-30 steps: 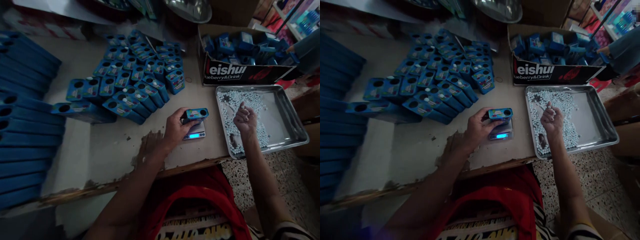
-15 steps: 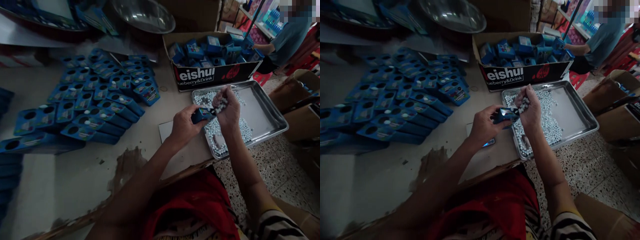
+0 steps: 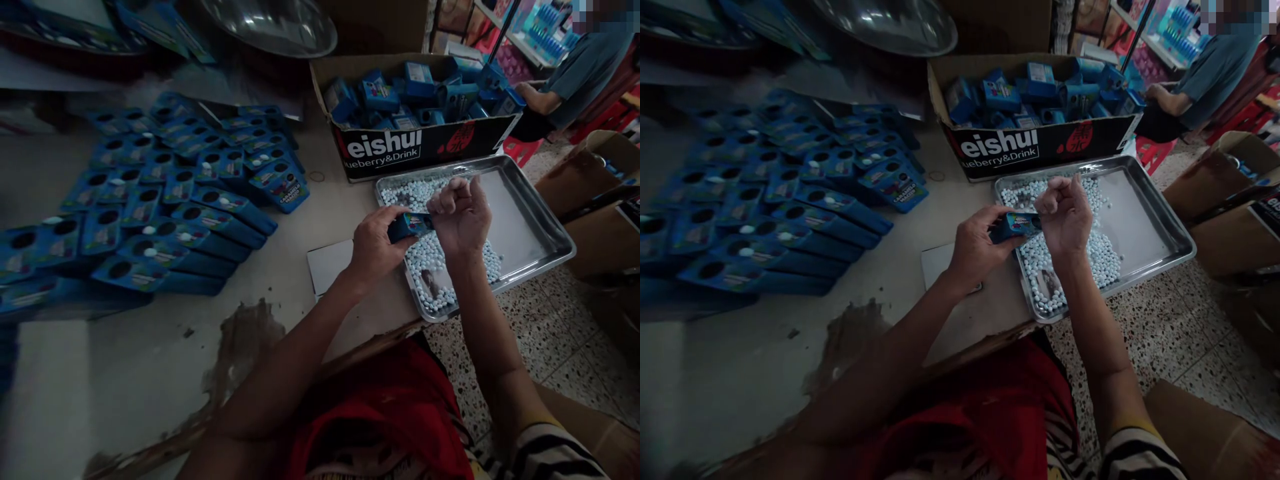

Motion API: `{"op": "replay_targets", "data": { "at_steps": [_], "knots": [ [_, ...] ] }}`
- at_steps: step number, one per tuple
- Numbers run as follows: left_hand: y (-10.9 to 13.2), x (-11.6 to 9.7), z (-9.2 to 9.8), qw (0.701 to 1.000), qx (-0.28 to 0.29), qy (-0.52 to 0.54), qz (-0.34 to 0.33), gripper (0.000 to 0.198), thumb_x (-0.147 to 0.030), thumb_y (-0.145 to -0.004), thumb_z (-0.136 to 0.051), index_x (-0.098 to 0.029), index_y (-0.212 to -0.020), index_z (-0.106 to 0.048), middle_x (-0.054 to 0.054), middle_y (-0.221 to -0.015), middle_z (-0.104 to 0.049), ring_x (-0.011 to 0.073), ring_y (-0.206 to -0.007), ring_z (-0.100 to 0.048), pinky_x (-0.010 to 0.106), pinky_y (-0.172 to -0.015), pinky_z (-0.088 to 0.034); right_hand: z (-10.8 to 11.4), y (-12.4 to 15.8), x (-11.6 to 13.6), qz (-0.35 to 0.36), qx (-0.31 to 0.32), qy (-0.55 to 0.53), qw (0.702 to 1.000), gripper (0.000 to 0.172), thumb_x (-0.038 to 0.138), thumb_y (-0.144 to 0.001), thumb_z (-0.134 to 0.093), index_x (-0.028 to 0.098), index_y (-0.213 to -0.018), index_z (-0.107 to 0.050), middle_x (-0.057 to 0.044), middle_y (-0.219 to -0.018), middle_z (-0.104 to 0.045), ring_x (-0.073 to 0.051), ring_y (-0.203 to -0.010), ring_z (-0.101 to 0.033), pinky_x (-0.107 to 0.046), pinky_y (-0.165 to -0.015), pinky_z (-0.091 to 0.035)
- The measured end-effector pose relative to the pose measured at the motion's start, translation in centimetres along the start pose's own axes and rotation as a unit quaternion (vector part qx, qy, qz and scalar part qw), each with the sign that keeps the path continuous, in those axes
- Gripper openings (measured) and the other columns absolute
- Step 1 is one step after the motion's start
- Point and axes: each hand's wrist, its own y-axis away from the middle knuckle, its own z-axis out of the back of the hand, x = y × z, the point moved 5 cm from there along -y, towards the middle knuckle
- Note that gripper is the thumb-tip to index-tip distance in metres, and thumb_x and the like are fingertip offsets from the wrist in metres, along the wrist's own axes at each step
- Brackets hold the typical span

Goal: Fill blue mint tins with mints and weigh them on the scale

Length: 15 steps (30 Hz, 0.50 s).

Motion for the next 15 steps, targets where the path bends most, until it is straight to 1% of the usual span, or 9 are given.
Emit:
{"op": "replay_targets", "data": {
  "at_steps": [2,4,6,7,9,11,12,13,15],
  "knots": [
    [-0.2,0.6,-0.5,0.999,-0.004,0.046,0.021,0.053,-0.013,-0.075,-0.098,-0.025,-0.123,-0.078,0.005,-0.123,-0.083,0.0275,-0.112,-0.079,0.042,-0.105,-0.064,-0.3,0.2,0.2,0.002,-0.004,-0.021,1.000,0.037,0.055,-0.107,-0.066,0.028,-0.082,-0.062,0.005,-0.064,-0.032,-0.018,-0.061,-0.041,-0.032,-0.065,-0.045],
    [-0.3,1.3,-0.9,0.993,-0.007,0.104,0.049,0.051,-0.013,-0.075,-0.098,-0.024,-0.121,-0.077,0.004,-0.116,-0.082,0.0252,-0.107,-0.079,0.038,-0.100,-0.064,-0.1,0.0,0.2,0.000,-0.004,-0.042,0.999,0.023,0.040,-0.104,-0.066,0.027,-0.086,-0.063,0.004,-0.069,-0.039,-0.016,-0.064,-0.044,-0.030,-0.067,-0.048],
    [-0.1,1.8,-0.7,0.984,-0.010,0.163,0.077,0.047,-0.020,-0.076,-0.098,-0.023,-0.117,-0.076,0.002,-0.109,-0.081,0.0226,-0.100,-0.079,0.034,-0.094,-0.064,1.1,-0.4,-0.1,-0.012,-0.012,-0.066,0.998,0.008,0.027,-0.097,-0.066,0.026,-0.090,-0.063,0.003,-0.074,-0.046,-0.015,-0.066,-0.046,-0.028,-0.066,-0.049],
    [0.2,2.0,-0.1,0.978,-0.013,0.187,0.087,0.046,-0.025,-0.076,-0.099,-0.023,-0.116,-0.075,0.002,-0.106,-0.080,0.0215,-0.097,-0.078,0.033,-0.090,-0.064,2.1,-0.7,-0.3,-0.021,-0.023,-0.078,0.996,0.005,0.022,-0.093,-0.066,0.026,-0.092,-0.063,0.003,-0.077,-0.049,-0.014,-0.067,-0.048,-0.027,-0.065,-0.050],
    [1.4,2.6,1.9,0.970,-0.023,0.217,0.105,0.048,-0.032,-0.075,-0.099,-0.023,-0.114,-0.073,0.001,-0.102,-0.078,0.0199,-0.092,-0.076,0.030,-0.085,-0.063,4.7,-1.4,-1.1,-0.039,-0.062,-0.089,0.993,0.015,0.016,-0.085,-0.066,0.025,-0.095,-0.062,0.001,-0.083,-0.055,-0.013,-0.070,-0.052,-0.025,-0.066,-0.053],
    [3.3,3.6,4.9,0.968,-0.050,0.213,0.123,0.049,-0.033,-0.072,-0.099,-0.023,-0.113,-0.073,-0.001,-0.099,-0.075,0.0187,-0.090,-0.075,0.029,-0.083,-0.062,7.4,-1.7,-2.2,-0.060,-0.100,-0.055,0.992,0.025,0.014,-0.076,-0.068,0.025,-0.098,-0.063,0.000,-0.088,-0.060,-0.013,-0.076,-0.059,-0.025,-0.071,-0.057],
    [4.5,4.3,6.5,0.968,-0.071,0.200,0.134,0.049,-0.032,-0.071,-0.098,-0.023,-0.112,-0.073,-0.001,-0.097,-0.074,0.0182,-0.088,-0.074,0.029,-0.083,-0.062,8.5,-1.7,-2.8,-0.077,-0.101,-0.004,0.992,0.028,0.015,-0.073,-0.070,0.024,-0.099,-0.063,-0.001,-0.090,-0.061,-0.014,-0.080,-0.061,-0.025,-0.073,-0.058],
    [5.7,5.0,7.9,0.967,-0.094,0.185,0.146,0.050,-0.032,-0.070,-0.098,-0.023,-0.111,-0.072,-0.002,-0.096,-0.073,0.0178,-0.087,-0.073,0.028,-0.083,-0.062,9.3,-1.5,-3.5,-0.099,-0.084,0.063,0.989,0.029,0.019,-0.072,-0.072,0.024,-0.099,-0.065,-0.002,-0.090,-0.062,-0.015,-0.081,-0.063,-0.026,-0.074,-0.059],
    [8.0,6.7,10.1,0.964,-0.132,0.161,0.166,0.052,-0.033,-0.067,-0.099,-0.023,-0.110,-0.072,-0.002,-0.095,-0.072,0.0177,-0.085,-0.071,0.028,-0.080,-0.061,10.3,-0.9,-4.6,-0.152,-0.026,0.195,0.969,0.029,0.028,-0.071,-0.078,0.022,-0.097,-0.069,-0.002,-0.086,-0.064,-0.015,-0.078,-0.061,-0.028,-0.071,-0.056]
  ]
}}
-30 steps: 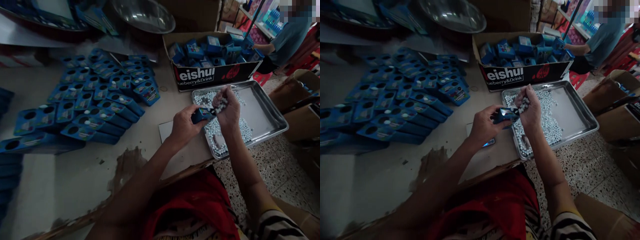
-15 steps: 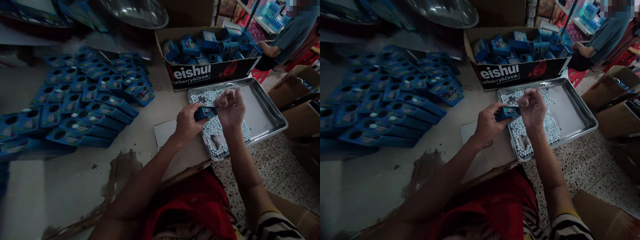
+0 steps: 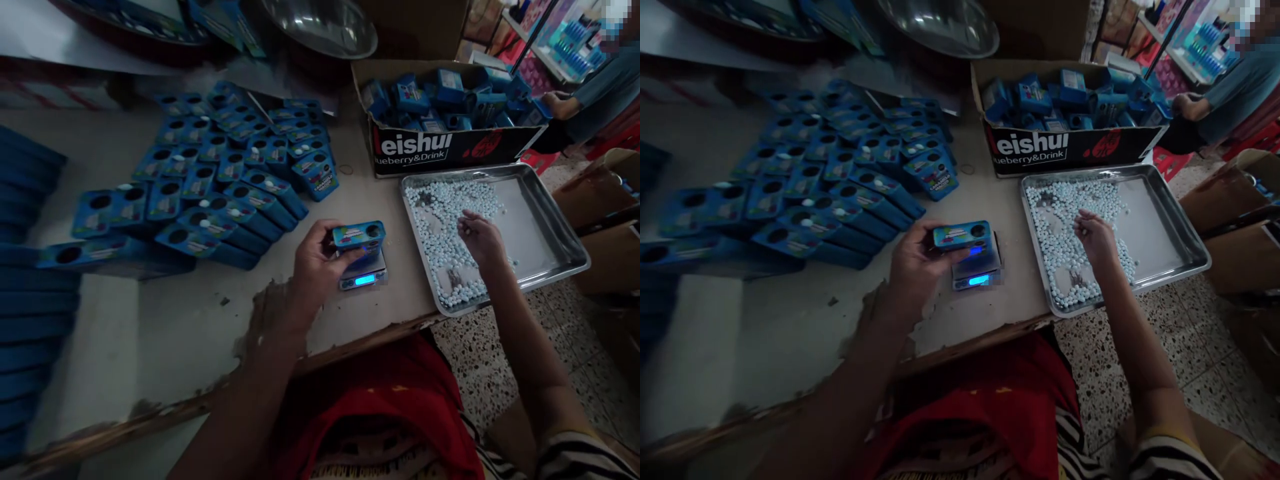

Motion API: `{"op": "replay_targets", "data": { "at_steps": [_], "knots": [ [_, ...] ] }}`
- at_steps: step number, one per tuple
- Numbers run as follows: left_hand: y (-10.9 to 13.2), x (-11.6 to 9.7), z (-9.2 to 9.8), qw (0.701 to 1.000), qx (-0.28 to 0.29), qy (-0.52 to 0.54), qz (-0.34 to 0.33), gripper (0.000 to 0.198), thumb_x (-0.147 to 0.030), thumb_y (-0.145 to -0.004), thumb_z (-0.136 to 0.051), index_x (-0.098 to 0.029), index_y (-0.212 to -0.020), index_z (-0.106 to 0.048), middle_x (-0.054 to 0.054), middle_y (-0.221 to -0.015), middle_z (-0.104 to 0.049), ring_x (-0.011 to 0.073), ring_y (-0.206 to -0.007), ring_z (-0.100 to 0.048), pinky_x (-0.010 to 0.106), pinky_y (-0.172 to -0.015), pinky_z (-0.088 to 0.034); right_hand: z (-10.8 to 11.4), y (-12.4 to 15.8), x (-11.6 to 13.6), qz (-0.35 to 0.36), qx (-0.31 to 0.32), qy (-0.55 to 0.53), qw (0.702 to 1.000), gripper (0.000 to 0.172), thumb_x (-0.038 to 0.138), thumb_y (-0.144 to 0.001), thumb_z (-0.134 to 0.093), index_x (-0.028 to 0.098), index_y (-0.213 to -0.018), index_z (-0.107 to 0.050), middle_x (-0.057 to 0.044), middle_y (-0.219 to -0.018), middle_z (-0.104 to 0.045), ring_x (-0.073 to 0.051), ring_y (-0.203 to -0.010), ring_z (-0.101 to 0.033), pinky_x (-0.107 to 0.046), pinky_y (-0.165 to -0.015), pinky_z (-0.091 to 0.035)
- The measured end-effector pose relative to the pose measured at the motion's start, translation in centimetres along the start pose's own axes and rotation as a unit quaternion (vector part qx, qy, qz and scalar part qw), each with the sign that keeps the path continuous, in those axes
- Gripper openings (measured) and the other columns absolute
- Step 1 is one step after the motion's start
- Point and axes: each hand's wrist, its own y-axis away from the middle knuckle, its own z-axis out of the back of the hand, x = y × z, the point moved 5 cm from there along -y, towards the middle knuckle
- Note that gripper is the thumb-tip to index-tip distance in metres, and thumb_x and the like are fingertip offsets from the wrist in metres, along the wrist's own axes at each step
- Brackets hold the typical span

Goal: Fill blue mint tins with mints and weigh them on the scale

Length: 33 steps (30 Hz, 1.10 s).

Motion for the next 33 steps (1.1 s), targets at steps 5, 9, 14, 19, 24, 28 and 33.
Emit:
{"op": "replay_targets", "data": {
  "at_steps": [5,9,14,19,24,28,33],
  "knots": [
    [1.7,2.8,1.8,1.000,-0.014,-0.005,0.005,0.053,-0.040,-0.072,-0.097,-0.022,-0.114,-0.069,0.001,-0.101,-0.074,0.0204,-0.093,-0.074,0.032,-0.089,-0.065,0.2,2.0,0.2,0.124,0.094,0.400,0.903,0.035,0.049,-0.093,-0.080,0.020,-0.112,-0.081,-0.010,-0.099,-0.073,-0.027,-0.094,-0.066,-0.043,-0.088,-0.057],
    [2.5,2.6,2.0,1.000,0.012,0.003,-0.009,0.064,-0.044,-0.076,-0.098,-0.026,-0.131,-0.070,0.008,-0.133,-0.077,0.0265,-0.124,-0.076,0.042,-0.115,-0.063,-0.7,3.9,-0.7,0.279,0.211,0.686,0.638,0.076,0.059,-0.101,-0.079,0.027,-0.166,-0.058,-0.022,-0.166,-0.056,-0.047,-0.145,-0.053,-0.063,-0.114,-0.051],
    [3.9,2.2,6.2,0.998,-0.048,-0.014,0.028,0.060,-0.045,-0.077,-0.096,-0.027,-0.129,-0.075,0.009,-0.127,-0.081,0.0304,-0.124,-0.078,0.053,-0.119,-0.061,-2.1,4.5,-3.1,0.338,0.291,0.689,0.571,0.042,0.039,-0.111,-0.058,0.020,-0.146,-0.071,-0.022,-0.149,-0.067,-0.043,-0.136,-0.057,-0.057,-0.109,-0.051],
    [6.2,1.5,10.0,0.985,-0.142,-0.072,0.067,0.049,-0.047,-0.077,-0.093,-0.024,-0.118,-0.078,0.009,-0.116,-0.082,0.0306,-0.115,-0.080,0.051,-0.110,-0.064,-1.8,2.2,-2.3,0.204,0.227,0.504,0.808,0.024,0.042,-0.094,-0.069,0.025,-0.079,-0.061,-0.005,-0.076,-0.059,-0.023,-0.072,-0.050,-0.036,-0.070,-0.039],
    [6.2,0.7,9.6,0.987,-0.129,-0.086,0.036,0.048,-0.044,-0.077,-0.091,-0.022,-0.119,-0.079,0.009,-0.111,-0.082,0.0281,-0.107,-0.079,0.051,-0.108,-0.064,0.1,0.7,0.9,0.115,0.175,0.328,0.921,0.039,0.064,-0.101,-0.043,0.029,-0.086,-0.055,0.004,-0.066,-0.035,-0.017,-0.055,-0.023,-0.032,-0.055,-0.024],
    [4.8,-0.1,8.0,0.992,-0.090,-0.084,0.015,0.053,-0.043,-0.077,-0.093,-0.024,-0.124,-0.077,0.009,-0.115,-0.082,0.0297,-0.113,-0.079,0.056,-0.114,-0.061,0.3,1.0,1.5,0.025,0.156,0.120,0.980,0.032,0.060,-0.096,-0.050,0.029,-0.093,-0.058,-0.002,-0.080,-0.052,-0.016,-0.059,-0.025,-0.033,-0.055,-0.025],
    [4.3,-1.3,6.9,0.994,-0.063,-0.090,-0.004,0.060,-0.049,-0.078,-0.096,-0.029,-0.130,-0.074,0.008,-0.127,-0.082,0.0307,-0.126,-0.076,0.057,-0.121,-0.058,-0.5,0.5,-0.6,-0.105,0.086,-0.081,0.987,0.014,0.030,-0.097,-0.068,0.026,-0.087,-0.058,-0.001,-0.081,-0.059,-0.012,-0.054,-0.023,-0.025,-0.046,-0.029]
  ]
}}
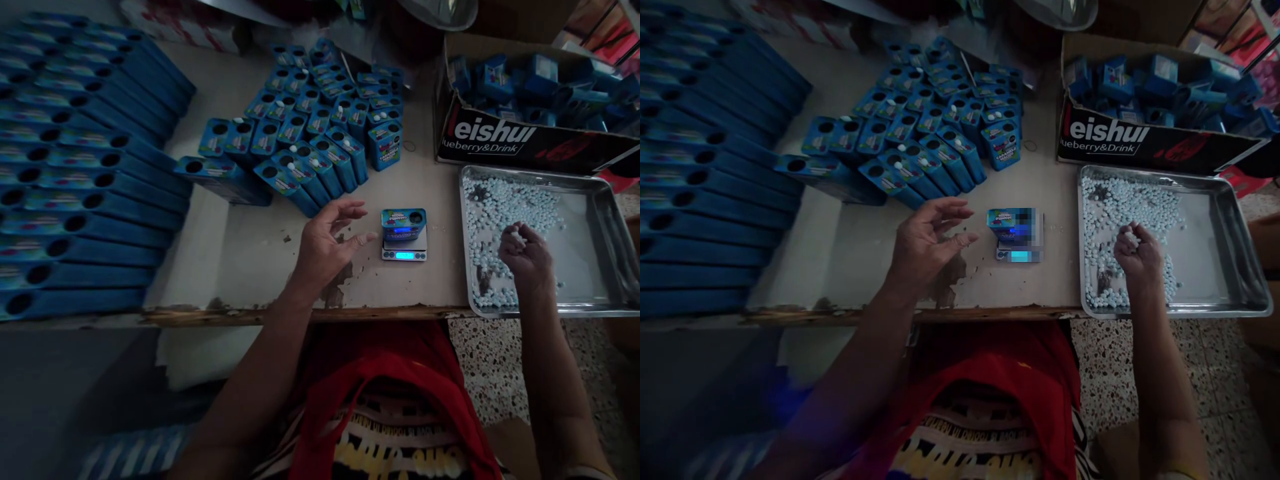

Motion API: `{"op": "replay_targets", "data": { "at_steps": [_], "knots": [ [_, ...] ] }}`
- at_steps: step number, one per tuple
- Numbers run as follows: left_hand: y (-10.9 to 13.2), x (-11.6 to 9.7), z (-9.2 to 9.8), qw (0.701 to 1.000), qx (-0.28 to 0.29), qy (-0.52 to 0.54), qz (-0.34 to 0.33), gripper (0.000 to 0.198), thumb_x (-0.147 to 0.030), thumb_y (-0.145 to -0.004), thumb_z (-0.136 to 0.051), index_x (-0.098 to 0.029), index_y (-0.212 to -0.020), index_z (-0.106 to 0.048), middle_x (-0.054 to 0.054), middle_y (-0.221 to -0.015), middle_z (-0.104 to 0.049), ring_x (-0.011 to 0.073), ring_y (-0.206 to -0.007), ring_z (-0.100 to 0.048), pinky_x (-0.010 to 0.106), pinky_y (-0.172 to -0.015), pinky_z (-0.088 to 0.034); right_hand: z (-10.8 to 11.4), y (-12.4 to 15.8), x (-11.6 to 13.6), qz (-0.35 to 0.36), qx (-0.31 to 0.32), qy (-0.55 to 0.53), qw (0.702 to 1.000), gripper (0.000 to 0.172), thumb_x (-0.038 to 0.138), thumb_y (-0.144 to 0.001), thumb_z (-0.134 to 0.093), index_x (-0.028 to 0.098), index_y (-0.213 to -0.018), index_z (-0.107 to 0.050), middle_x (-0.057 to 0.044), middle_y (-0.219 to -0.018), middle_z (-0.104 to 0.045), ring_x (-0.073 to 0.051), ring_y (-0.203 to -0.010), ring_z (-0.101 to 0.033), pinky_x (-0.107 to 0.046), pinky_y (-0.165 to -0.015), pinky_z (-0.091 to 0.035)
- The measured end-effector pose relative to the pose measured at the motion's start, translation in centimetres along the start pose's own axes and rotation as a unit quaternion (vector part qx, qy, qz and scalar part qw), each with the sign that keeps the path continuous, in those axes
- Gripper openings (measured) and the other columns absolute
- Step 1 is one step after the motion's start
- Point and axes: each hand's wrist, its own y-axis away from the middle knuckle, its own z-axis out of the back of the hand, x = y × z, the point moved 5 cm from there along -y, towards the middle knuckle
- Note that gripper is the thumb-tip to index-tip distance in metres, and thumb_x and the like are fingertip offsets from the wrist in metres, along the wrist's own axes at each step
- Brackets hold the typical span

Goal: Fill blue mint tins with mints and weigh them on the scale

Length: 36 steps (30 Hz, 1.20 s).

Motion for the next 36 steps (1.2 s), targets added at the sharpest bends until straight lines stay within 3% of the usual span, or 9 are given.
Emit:
{"op": "replay_targets", "data": {
  "at_steps": [4,11,14,18,21,26,31,33,36],
  "knots": [
    [0.6,0.4,0.3,1.000,0.003,0.003,0.014,0.059,-0.050,-0.079,-0.096,-0.026,-0.128,-0.074,0.010,-0.126,-0.081,0.0310,-0.124,-0.076,0.057,-0.119,-0.059,-0.1,-0.4,-1.2,-0.037,-0.044,-0.111,0.992,0.011,0.021,-0.103,-0.061,0.023,-0.092,-0.061,-0.005,-0.094,-0.070,-0.008,-0.054,-0.036,-0.017,-0.043,-0.038],
    [1.1,1.2,0.1,0.999,0.011,0.033,0.019,0.058,-0.051,-0.080,-0.095,-0.022,-0.127,-0.076,0.011,-0.123,-0.082,0.0289,-0.118,-0.078,0.052,-0.115,-0.063,-0.1,1.7,-1.8,-0.003,-0.041,0.004,0.999,0.034,0.024,-0.079,-0.091,0.023,-0.093,-0.060,-0.004,-0.098,-0.078,-0.005,-0.050,-0.036,-0.014,-0.040,-0.032],
    [1.1,1.4,-0.4,0.999,0.030,0.032,0.000,0.055,-0.050,-0.083,-0.093,-0.022,-0.128,-0.077,0.011,-0.127,-0.082,0.0283,-0.120,-0.078,0.049,-0.116,-0.063,-0.2,2.1,-0.9,0.054,-0.075,0.177,0.980,0.043,0.038,-0.067,-0.097,0.023,-0.093,-0.066,-0.001,-0.083,-0.075,-0.006,-0.050,-0.038,-0.019,-0.043,-0.027],
    [1.3,1.7,-0.1,0.999,0.044,0.020,0.011,0.052,-0.055,-0.085,-0.092,-0.022,-0.124,-0.080,0.012,-0.125,-0.083,0.0292,-0.118,-0.079,0.051,-0.116,-0.062,-1.7,1.5,0.4,0.036,-0.064,0.406,0.911,0.041,0.049,-0.064,-0.095,0.020,-0.079,-0.070,0.002,-0.058,-0.060,-0.010,-0.049,-0.043,-0.023,-0.046,-0.025],
    [1.5,2.4,0.7,0.998,0.043,0.015,0.033,0.053,-0.060,-0.084,-0.093,-0.022,-0.120,-0.081,0.012,-0.121,-0.083,0.0295,-0.114,-0.079,0.050,-0.111,-0.065,-4.9,1.2,1.6,0.013,0.008,0.390,0.921,0.050,0.056,-0.062,-0.098,0.020,-0.080,-0.068,0.004,-0.057,-0.057,-0.007,-0.047,-0.037,-0.024,-0.046,-0.021],
    [1.7,4.4,1.5,0.998,0.020,0.038,0.050,0.054,-0.065,-0.079,-0.095,-0.025,-0.114,-0.083,0.012,-0.118,-0.082,0.0316,-0.109,-0.079,0.054,-0.109,-0.067,-14.5,3.0,3.3,0.012,0.221,0.364,0.905,0.047,0.059,-0.079,-0.096,0.022,-0.089,-0.069,0.007,-0.062,-0.052,-0.007,-0.051,-0.034,-0.025,-0.049,-0.021],
    [1.8,5.7,2.0,0.998,0.018,0.039,0.056,0.049,-0.059,-0.080,-0.094,-0.025,-0.114,-0.082,0.011,-0.116,-0.080,0.0296,-0.107,-0.078,0.052,-0.110,-0.066,-21.7,5.0,3.7,0.124,0.306,0.533,0.779,0.019,0.040,-0.099,-0.078,0.023,-0.092,-0.075,0.004,-0.065,-0.059,-0.011,-0.058,-0.046,-0.030,-0.058,-0.033],
    [1.9,5.9,2.3,0.997,0.021,0.033,0.066,0.046,-0.055,-0.081,-0.091,-0.025,-0.115,-0.082,0.010,-0.116,-0.079,0.0284,-0.107,-0.078,0.050,-0.110,-0.066,-22.9,5.2,3.7,0.173,0.307,0.584,0.732,0.010,0.031,-0.099,-0.075,0.024,-0.091,-0.076,0.002,-0.070,-0.066,-0.013,-0.064,-0.052,-0.032,-0.065,-0.037],
    [2.0,6.3,2.9,0.996,0.022,0.031,0.079,0.046,-0.053,-0.081,-0.089,-0.025,-0.117,-0.083,0.011,-0.121,-0.077,0.0281,-0.108,-0.078,0.049,-0.109,-0.066,-23.2,5.1,3.7,0.196,0.303,0.617,0.700,0.006,0.025,-0.097,-0.077,0.025,-0.091,-0.078,0.001,-0.078,-0.073,-0.015,-0.069,-0.057,-0.034,-0.072,-0.040]
  ]
}}
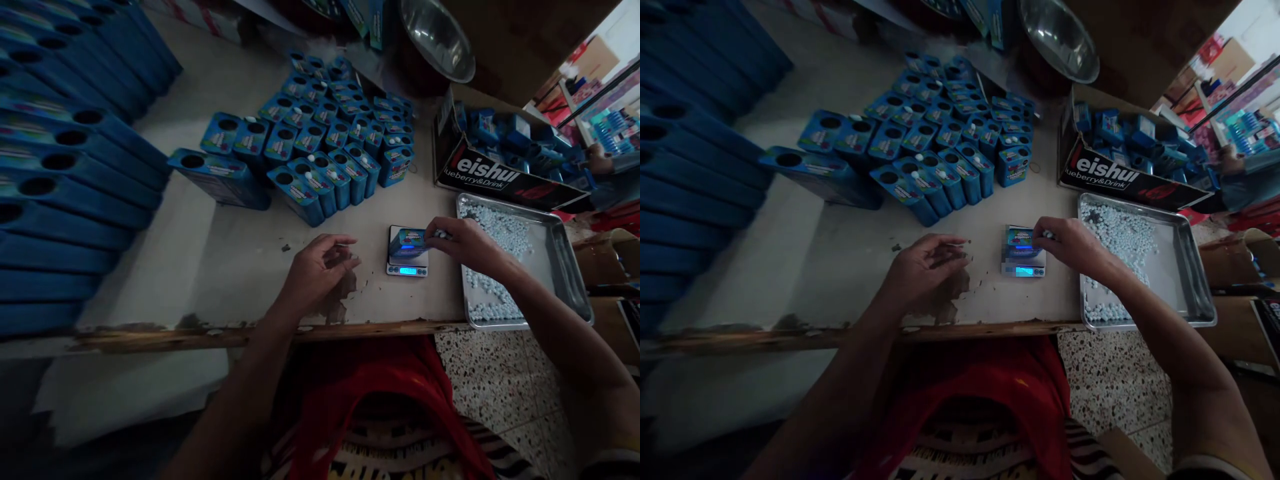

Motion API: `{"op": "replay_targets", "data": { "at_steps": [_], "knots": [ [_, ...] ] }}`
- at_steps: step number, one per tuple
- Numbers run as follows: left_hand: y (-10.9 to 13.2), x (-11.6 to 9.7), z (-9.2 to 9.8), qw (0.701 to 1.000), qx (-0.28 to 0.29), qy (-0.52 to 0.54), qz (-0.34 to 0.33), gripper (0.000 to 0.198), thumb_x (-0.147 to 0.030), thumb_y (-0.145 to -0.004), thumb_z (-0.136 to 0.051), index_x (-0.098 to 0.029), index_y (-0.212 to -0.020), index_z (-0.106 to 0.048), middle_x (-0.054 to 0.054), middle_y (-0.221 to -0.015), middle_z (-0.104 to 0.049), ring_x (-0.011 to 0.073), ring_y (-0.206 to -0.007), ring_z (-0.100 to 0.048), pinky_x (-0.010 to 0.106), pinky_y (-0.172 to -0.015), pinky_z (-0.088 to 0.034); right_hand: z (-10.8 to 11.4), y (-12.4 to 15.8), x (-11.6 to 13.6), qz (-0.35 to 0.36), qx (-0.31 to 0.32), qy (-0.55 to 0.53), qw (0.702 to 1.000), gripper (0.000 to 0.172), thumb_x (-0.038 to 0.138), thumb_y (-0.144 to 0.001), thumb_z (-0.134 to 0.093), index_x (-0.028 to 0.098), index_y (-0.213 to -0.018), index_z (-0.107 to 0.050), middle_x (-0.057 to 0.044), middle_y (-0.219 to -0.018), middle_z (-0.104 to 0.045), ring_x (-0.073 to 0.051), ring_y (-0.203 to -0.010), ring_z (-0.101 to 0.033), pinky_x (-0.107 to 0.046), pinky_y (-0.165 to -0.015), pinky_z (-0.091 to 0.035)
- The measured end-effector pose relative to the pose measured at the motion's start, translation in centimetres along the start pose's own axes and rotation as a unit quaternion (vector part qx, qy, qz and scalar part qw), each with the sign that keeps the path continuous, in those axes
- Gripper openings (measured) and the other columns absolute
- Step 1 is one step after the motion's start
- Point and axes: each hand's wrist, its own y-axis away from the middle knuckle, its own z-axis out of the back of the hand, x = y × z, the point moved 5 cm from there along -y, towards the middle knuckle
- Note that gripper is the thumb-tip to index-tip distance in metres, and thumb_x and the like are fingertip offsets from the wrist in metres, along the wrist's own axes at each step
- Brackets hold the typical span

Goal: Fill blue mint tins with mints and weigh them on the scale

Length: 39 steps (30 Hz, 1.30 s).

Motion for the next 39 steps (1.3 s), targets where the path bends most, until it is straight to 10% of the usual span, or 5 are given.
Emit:
{"op": "replay_targets", "data": {
  "at_steps": [10,17,21,27,39],
  "knots": [
    [-0.5,0.3,0.9,1.000,-0.014,0.020,0.013,0.053,-0.051,-0.077,-0.091,-0.023,-0.120,-0.079,0.011,-0.116,-0.078,0.0292,-0.106,-0.078,0.050,-0.105,-0.068,0.4,-0.7,-1.7,-0.073,-0.021,-0.162,0.984,0.012,0.030,-0.089,-0.088,0.022,-0.093,-0.080,0.002,-0.070,-0.062,-0.012,-0.062,-0.046,-0.029,-0.061,-0.033],
    [-0.4,0.3,1.5,0.999,-0.021,0.030,0.011,0.053,-0.055,-0.077,-0.094,-0.025,-0.118,-0.081,0.010,-0.109,-0.080,0.0315,-0.108,-0.078,0.051,-0.106,-0.067,5.3,6.6,-12.7,-0.180,-0.271,-0.540,0.776,0.013,0.016,-0.092,-0.078,0.023,-0.090,-0.067,0.004,-0.082,-0.063,-0.006,-0.051,-0.018,-0.017,-0.042,-0.022],
    [-0.8,-0.2,0.7,0.999,-0.008,0.040,0.005,0.049,-0.051,-0.076,-0.095,-0.025,-0.115,-0.082,0.010,-0.109,-0.081,0.0296,-0.104,-0.079,0.045,-0.100,-0.069,1.7,11.6,-17.0,-0.242,-0.317,-0.585,0.706,0.014,0.014,-0.091,-0.069,0.023,-0.085,-0.059,0.001,-0.080,-0.060,-0.007,-0.051,-0.025,-0.015,-0.041,-0.030],
    [-1.0,-2.0,-0.7,0.999,0.014,0.032,0.002,0.050,-0.048,-0.078,-0.093,-0.021,-0.118,-0.081,0.012,-0.114,-0.080,0.0307,-0.110,-0.079,0.048,-0.103,-0.068,-4.7,11.3,-15.5,-0.308,-0.156,-0.611,0.712,0.027,0.022,-0.081,-0.088,0.020,-0.085,-0.062,0.003,-0.074,-0.053,-0.005,-0.052,-0.024,-0.016,-0.041,-0.027],
    [-0.9,-1.5,-0.9,0.999,0.036,0.024,0.031,0.054,-0.049,-0.081,-0.093,-0.023,-0.126,-0.078,0.012,-0.128,-0.077,0.0326,-0.122,-0.076,0.053,-0.116,-0.064,0.5,2.3,-4.7,-0.198,0.047,-0.482,0.852,0.031,0.022,-0.077,-0.096,0.018,-0.100,-0.075,-0.001,-0.084,-0.068,-0.011,-0.072,-0.057,-0.024,-0.061,-0.044]
  ]
}}
